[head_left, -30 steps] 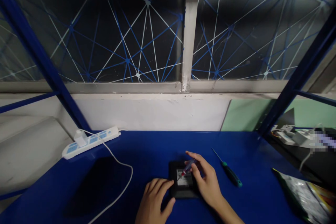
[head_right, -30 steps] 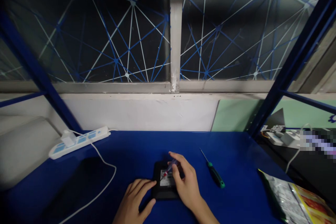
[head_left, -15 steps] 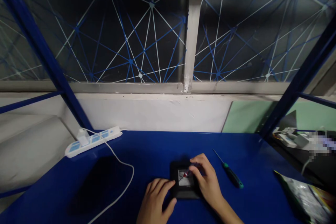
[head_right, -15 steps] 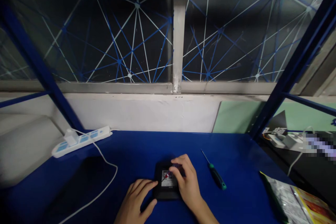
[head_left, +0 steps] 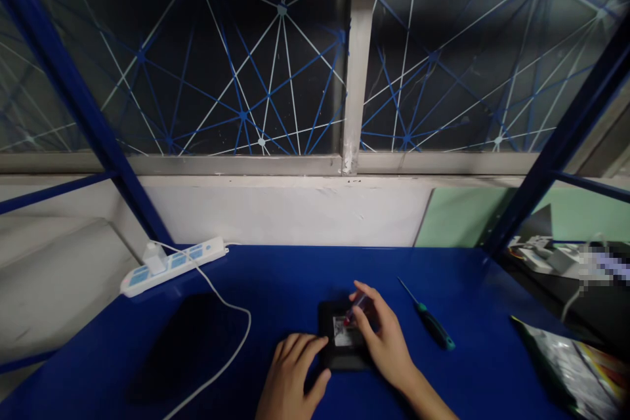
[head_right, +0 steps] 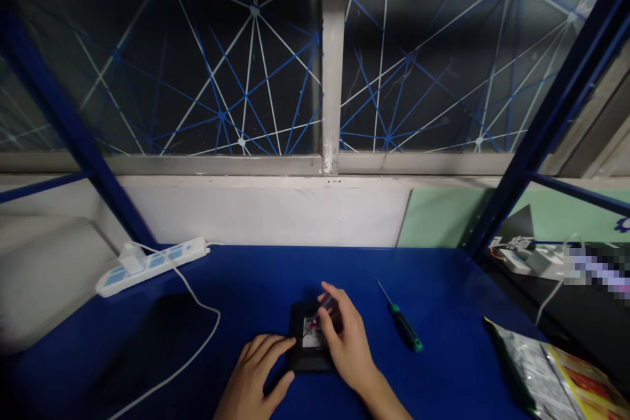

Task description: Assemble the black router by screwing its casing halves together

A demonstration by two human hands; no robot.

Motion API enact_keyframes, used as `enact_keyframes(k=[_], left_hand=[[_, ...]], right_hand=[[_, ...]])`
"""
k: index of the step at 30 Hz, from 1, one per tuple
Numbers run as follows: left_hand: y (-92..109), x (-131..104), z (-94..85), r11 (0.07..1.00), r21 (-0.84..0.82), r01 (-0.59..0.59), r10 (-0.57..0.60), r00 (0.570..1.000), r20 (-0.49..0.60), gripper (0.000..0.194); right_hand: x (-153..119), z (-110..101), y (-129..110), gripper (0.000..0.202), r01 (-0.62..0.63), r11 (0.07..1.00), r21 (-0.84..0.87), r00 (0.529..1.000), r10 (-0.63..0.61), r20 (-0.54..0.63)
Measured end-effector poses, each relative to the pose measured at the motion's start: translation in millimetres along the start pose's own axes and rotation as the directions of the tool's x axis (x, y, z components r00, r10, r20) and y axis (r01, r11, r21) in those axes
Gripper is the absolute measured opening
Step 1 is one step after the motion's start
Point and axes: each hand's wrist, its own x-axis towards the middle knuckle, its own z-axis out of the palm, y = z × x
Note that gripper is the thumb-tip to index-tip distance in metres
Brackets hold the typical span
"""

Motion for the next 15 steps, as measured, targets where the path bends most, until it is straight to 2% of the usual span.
enact_keyframes(k=[4, 7, 11, 13, 15], left_hand=[[-3.0, -0.8, 2.4, 1.000, -0.002, -0.008, 0.008, 1.000, 0.007, 0.042], [-4.2, -0.8, 3.5, 1.000, 0.000, -0.012, 0.012, 1.000, -0.003, 0.043], [-1.7, -1.0, 2.1, 1.000, 0.000, -0.014, 0.014, 1.000, -0.021, 0.044], [-0.4, -1.3, 1.1, 1.000, 0.001, -0.012, 0.013, 1.000, -0.022, 0.044], [-0.2, -1.4, 0.6, 1.000, 0.003, -0.016, 0.016, 1.000, -0.022, 0.046]], right_hand=[[4.6, 2.1, 6.6, 0.048, -0.104, 0.985, 0.135, 0.994, 0.108, -0.027], [11.1, -2.8, 17.3, 0.052, -0.158, 0.968, 0.193, 0.974, 0.185, -0.133], [21.6, -18.3, 27.2, 0.043, -0.162, 0.987, 0.015, 0.950, 0.160, -0.269], [24.8, -25.1, 30.0, 0.043, -0.166, 0.979, -0.119, 0.958, 0.131, -0.256], [25.5, -28.7, 33.9, 0.041, -0.160, 0.950, -0.270, 0.975, 0.110, -0.191]])
